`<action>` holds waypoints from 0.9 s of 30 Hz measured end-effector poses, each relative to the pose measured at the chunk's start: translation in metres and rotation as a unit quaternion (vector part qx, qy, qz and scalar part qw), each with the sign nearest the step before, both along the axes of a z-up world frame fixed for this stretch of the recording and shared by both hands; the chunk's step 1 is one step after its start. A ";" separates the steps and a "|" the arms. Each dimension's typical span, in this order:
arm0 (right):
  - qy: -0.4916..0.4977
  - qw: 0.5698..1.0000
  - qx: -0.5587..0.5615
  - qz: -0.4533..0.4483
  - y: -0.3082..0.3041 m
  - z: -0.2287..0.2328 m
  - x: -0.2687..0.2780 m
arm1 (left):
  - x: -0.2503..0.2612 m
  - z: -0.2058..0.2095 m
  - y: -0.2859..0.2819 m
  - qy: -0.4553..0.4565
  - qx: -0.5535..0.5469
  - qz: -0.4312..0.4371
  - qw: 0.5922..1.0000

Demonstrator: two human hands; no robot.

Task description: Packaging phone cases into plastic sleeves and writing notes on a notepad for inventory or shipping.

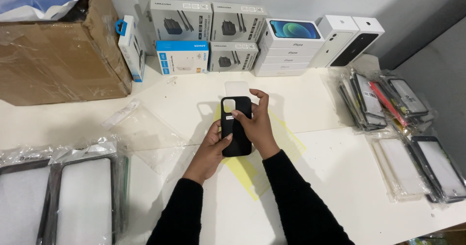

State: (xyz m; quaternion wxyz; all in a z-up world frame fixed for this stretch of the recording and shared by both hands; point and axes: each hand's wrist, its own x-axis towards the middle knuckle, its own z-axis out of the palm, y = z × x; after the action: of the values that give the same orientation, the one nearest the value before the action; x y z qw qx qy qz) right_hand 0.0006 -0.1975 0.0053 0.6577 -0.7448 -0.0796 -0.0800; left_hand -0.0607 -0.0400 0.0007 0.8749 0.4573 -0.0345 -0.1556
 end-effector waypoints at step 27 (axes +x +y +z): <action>-0.097 0.909 -0.405 -0.012 -0.001 -0.012 0.009 | 0.004 0.006 0.008 0.121 -0.124 0.140 0.975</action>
State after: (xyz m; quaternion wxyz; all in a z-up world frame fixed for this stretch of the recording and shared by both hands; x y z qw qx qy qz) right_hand 0.0095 -0.1988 -0.0068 0.2880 -0.9364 -0.1603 -0.1208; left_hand -0.0567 -0.0319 0.0062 0.9356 0.3236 0.1170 -0.0797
